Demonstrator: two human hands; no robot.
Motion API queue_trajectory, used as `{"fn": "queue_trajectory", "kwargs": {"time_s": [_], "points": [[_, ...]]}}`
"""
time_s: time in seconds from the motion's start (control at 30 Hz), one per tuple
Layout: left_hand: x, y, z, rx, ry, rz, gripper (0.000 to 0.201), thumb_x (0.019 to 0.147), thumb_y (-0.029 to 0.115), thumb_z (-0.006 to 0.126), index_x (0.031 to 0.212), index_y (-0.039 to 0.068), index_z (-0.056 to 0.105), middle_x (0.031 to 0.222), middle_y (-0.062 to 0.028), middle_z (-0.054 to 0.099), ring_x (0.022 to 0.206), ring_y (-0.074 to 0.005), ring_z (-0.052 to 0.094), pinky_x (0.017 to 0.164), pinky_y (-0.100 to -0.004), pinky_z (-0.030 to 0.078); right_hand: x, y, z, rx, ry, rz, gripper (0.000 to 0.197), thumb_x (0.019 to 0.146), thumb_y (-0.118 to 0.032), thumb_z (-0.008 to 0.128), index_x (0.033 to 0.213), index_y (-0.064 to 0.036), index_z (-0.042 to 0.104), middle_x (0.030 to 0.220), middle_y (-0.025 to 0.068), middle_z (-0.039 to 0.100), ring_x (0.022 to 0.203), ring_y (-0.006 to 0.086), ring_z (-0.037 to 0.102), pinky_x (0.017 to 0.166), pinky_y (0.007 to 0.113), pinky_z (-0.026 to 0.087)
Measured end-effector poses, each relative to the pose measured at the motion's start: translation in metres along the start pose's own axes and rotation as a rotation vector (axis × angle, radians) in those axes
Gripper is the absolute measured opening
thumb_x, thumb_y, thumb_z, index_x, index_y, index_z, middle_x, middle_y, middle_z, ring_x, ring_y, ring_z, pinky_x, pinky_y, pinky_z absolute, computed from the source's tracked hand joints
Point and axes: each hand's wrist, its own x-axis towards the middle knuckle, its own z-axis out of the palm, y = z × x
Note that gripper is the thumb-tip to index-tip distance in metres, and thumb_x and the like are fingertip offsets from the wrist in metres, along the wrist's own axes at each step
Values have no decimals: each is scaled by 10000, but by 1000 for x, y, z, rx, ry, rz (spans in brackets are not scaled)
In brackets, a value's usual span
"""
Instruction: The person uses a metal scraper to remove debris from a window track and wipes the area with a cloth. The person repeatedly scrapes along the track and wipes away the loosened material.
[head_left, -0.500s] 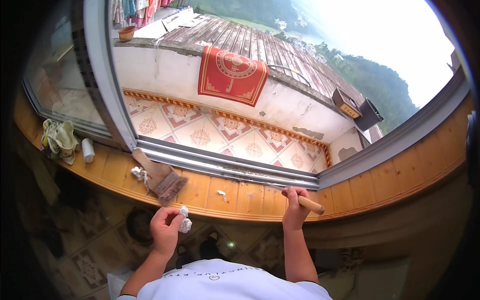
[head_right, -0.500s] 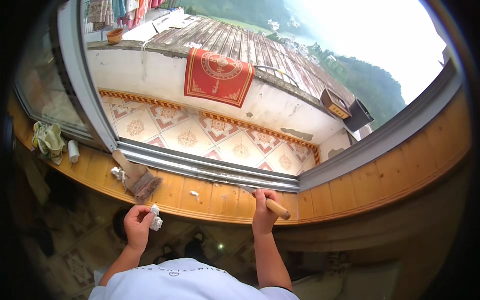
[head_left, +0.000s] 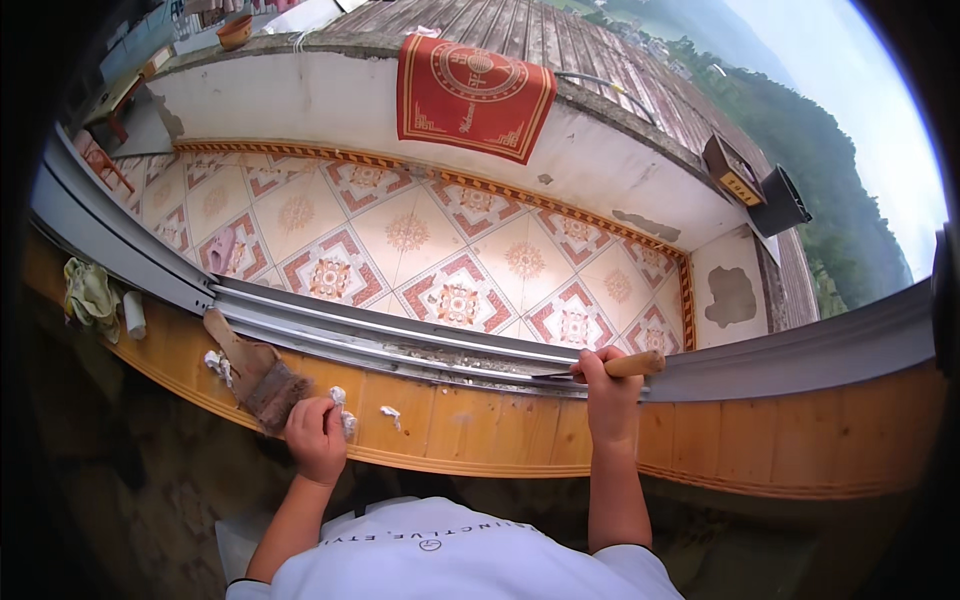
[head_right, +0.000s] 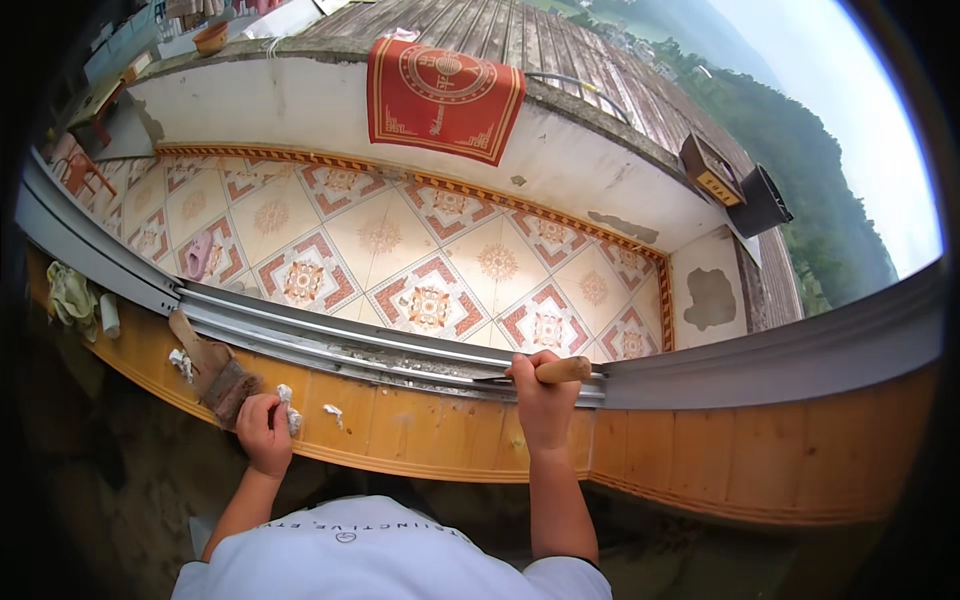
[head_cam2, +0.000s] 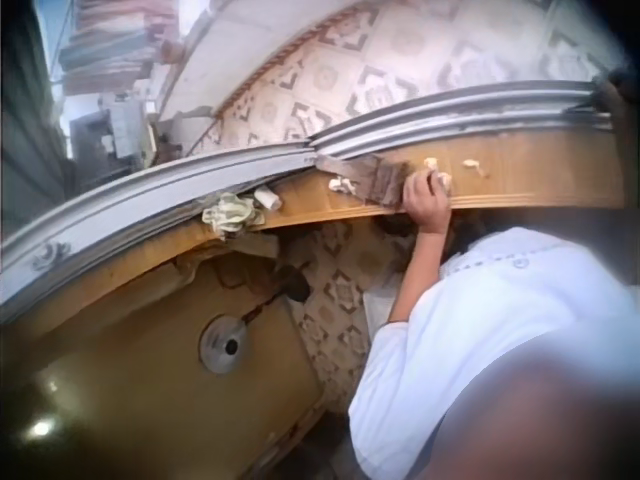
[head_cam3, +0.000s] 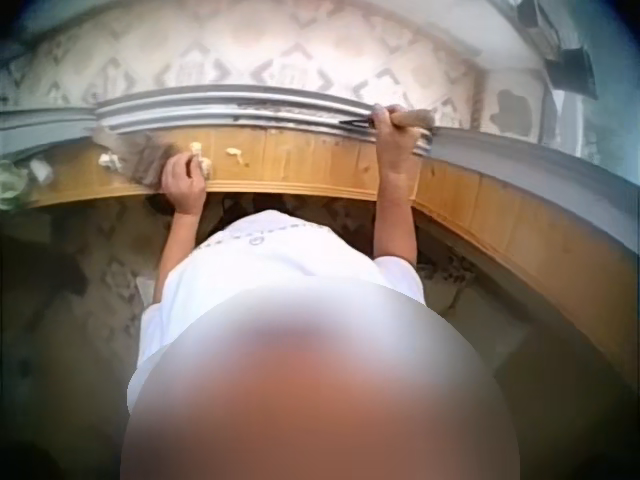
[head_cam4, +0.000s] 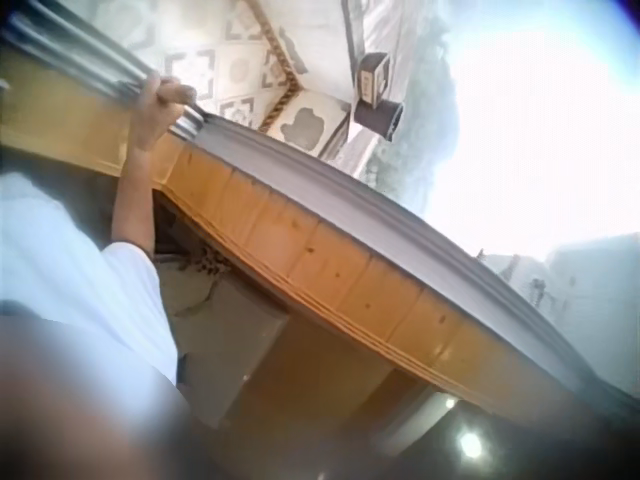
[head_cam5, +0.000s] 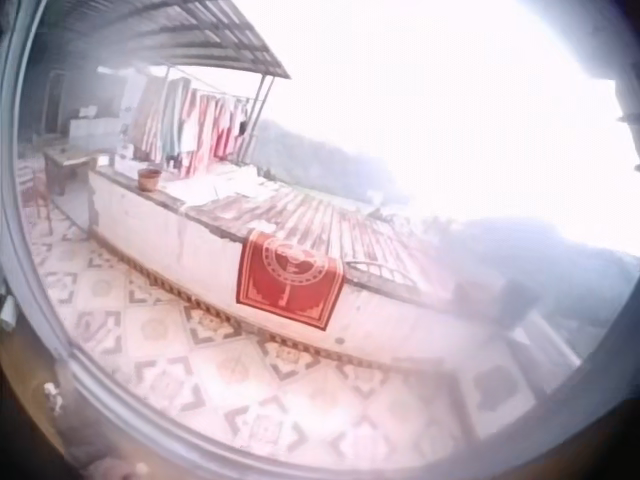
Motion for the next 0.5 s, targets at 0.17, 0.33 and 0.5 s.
{"fn": "queue_trajectory", "kwargs": {"time_s": [0.17, 0.33, 0.5], "points": [[3, 2, 0, 42, 1, 16, 117, 778, -17, 627, 873, 19, 569, 792, -147, 577, 695, -339, 556, 640, -408, 460, 0, 8, 20, 15, -47, 22, 175, 843, -37, 597, 674, 2, 569, 665, 60, 621, 608, 100, 567, 603, 228, 479], [1, 2, 1, 41, -12, 14, 125, 779, -18, 627, 883, 18, 567, 798, -149, 580, 695, -340, 556, 637, -415, 457, -14, 1, 56, 80, -7, -22, 185, 847, -52, 604, 670, 1, 596, 646, 26, 632, 571, 60, 524, 541, 216, 430], [0, -1, -1, 25, -47, 17, 133, 782, -17, 625, 895, 17, 564, 807, -148, 583, 702, -341, 559, 630, -415, 458, -28, -5, 67, 165, 79, -31, 151, 861, -50, 595, 721, 1, 615, 679, 34, 645, 601, 69, 541, 575, 219, 444]]}}
